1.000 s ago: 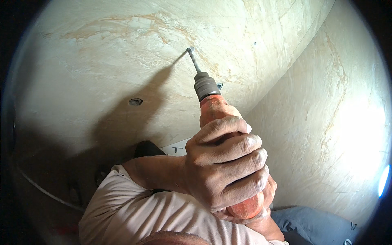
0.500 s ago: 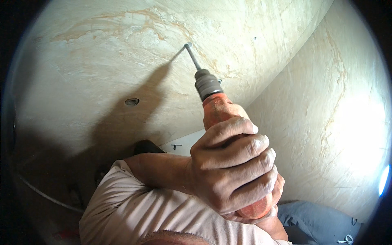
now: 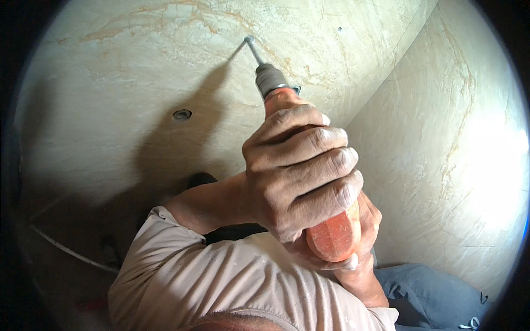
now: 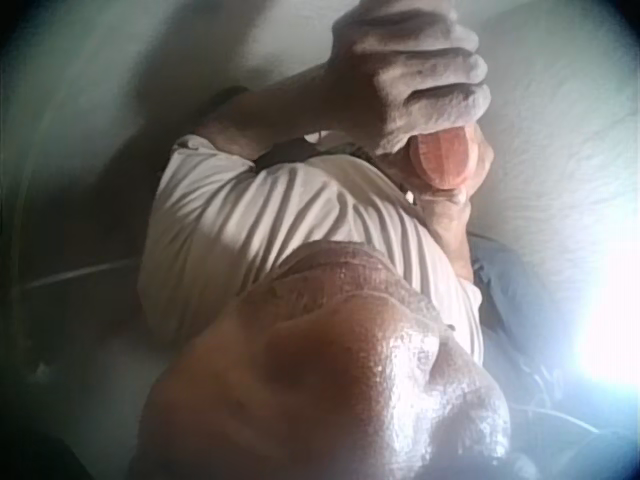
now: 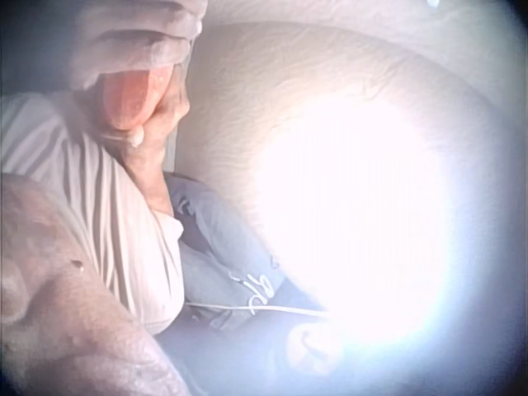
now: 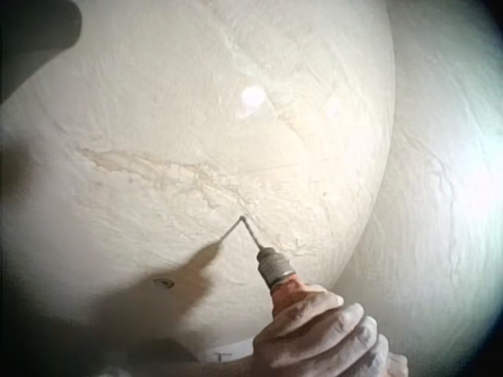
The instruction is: The person drills a hole into a tiled wall using a power drill and uses the back of an axe to hammer a small metal pin into the wall.
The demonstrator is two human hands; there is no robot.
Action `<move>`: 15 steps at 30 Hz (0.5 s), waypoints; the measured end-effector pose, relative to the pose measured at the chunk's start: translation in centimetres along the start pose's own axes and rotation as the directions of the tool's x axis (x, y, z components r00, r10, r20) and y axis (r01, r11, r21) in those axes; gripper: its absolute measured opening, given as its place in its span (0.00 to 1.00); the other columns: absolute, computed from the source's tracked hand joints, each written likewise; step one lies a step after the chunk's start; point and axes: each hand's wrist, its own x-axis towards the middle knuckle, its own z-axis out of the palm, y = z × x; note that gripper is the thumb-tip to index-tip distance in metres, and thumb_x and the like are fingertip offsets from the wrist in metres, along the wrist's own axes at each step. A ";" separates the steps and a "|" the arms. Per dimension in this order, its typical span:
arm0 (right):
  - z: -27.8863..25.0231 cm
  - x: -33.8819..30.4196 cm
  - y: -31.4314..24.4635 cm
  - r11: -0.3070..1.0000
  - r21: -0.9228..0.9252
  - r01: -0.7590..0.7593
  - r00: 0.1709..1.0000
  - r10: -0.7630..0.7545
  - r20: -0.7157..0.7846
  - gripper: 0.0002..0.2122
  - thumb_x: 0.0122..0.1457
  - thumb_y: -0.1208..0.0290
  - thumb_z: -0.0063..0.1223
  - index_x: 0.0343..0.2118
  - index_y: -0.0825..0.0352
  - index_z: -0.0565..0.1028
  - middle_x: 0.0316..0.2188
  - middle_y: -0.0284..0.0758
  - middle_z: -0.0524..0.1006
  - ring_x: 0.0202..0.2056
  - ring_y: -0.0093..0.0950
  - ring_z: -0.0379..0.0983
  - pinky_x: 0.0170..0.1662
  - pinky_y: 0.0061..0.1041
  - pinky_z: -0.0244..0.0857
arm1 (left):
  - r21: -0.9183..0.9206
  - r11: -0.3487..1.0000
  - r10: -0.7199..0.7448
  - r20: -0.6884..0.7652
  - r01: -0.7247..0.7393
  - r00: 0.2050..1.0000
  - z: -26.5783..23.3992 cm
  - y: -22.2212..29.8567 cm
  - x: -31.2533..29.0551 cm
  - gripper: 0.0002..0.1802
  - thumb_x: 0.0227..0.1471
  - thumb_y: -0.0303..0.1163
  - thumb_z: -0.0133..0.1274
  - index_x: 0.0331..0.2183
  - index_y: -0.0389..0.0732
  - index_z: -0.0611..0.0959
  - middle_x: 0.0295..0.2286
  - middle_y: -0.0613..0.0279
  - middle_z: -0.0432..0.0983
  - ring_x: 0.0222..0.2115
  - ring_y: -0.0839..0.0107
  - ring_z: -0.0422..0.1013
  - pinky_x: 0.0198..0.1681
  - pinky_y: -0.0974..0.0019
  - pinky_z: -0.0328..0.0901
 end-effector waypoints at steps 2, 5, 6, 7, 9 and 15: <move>-0.3 -0.4 0.1 1.000 0.001 0.019 1.000 -0.019 0.005 0.11 0.55 0.71 0.65 0.36 0.70 0.76 0.29 0.37 0.76 0.29 0.33 0.73 0.35 0.30 0.69 | 0.002 1.000 0.006 -0.002 -0.006 1.000 -0.1 0.6 0.3 0.14 0.42 0.42 0.55 0.24 0.41 0.82 0.25 0.61 0.79 0.31 0.66 0.78 0.39 0.56 0.72; -0.1 -0.8 -0.3 0.998 -0.051 -0.031 1.000 0.031 -0.003 0.11 0.55 0.71 0.65 0.37 0.71 0.77 0.31 0.37 0.77 0.31 0.32 0.75 0.37 0.29 0.70 | -0.009 1.000 0.011 -0.043 -0.011 0.999 0.5 0.7 -0.6 0.14 0.39 0.41 0.57 0.23 0.40 0.82 0.26 0.60 0.80 0.32 0.62 0.77 0.45 0.49 0.71; 0.3 -0.6 -0.8 0.998 -0.056 -0.033 0.999 0.033 -0.004 0.11 0.56 0.71 0.65 0.37 0.71 0.77 0.31 0.37 0.77 0.32 0.31 0.76 0.38 0.28 0.71 | -0.009 1.000 0.014 -0.049 -0.014 0.999 0.7 0.7 -1.0 0.13 0.39 0.41 0.58 0.23 0.40 0.82 0.26 0.59 0.80 0.33 0.61 0.77 0.46 0.47 0.71; 0.4 -0.3 -1.6 0.992 -0.122 -0.042 0.999 0.038 -0.031 0.12 0.56 0.71 0.65 0.38 0.72 0.77 0.32 0.37 0.78 0.33 0.31 0.77 0.39 0.28 0.71 | -0.031 0.999 0.022 -0.067 -0.024 0.998 0.9 0.6 -1.0 0.13 0.38 0.40 0.59 0.23 0.40 0.83 0.26 0.59 0.80 0.34 0.60 0.77 0.48 0.45 0.71; 0.3 -0.4 -3.1 0.974 -0.212 -0.076 0.995 0.061 -0.079 0.12 0.56 0.71 0.66 0.40 0.72 0.78 0.34 0.37 0.80 0.35 0.31 0.79 0.41 0.28 0.73 | -0.074 0.997 0.028 -0.086 -0.034 0.996 1.1 0.6 -1.0 0.12 0.37 0.38 0.60 0.24 0.39 0.83 0.26 0.58 0.81 0.34 0.59 0.77 0.48 0.45 0.72; -0.6 2.0 -4.5 0.967 -0.192 0.166 0.986 -0.160 0.047 0.13 0.54 0.73 0.68 0.40 0.70 0.79 0.34 0.38 0.80 0.35 0.32 0.81 0.39 0.29 0.74 | -0.044 0.998 0.036 -0.131 -0.043 0.991 1.1 0.3 0.1 0.11 0.37 0.37 0.60 0.24 0.39 0.82 0.25 0.60 0.80 0.32 0.64 0.78 0.39 0.54 0.72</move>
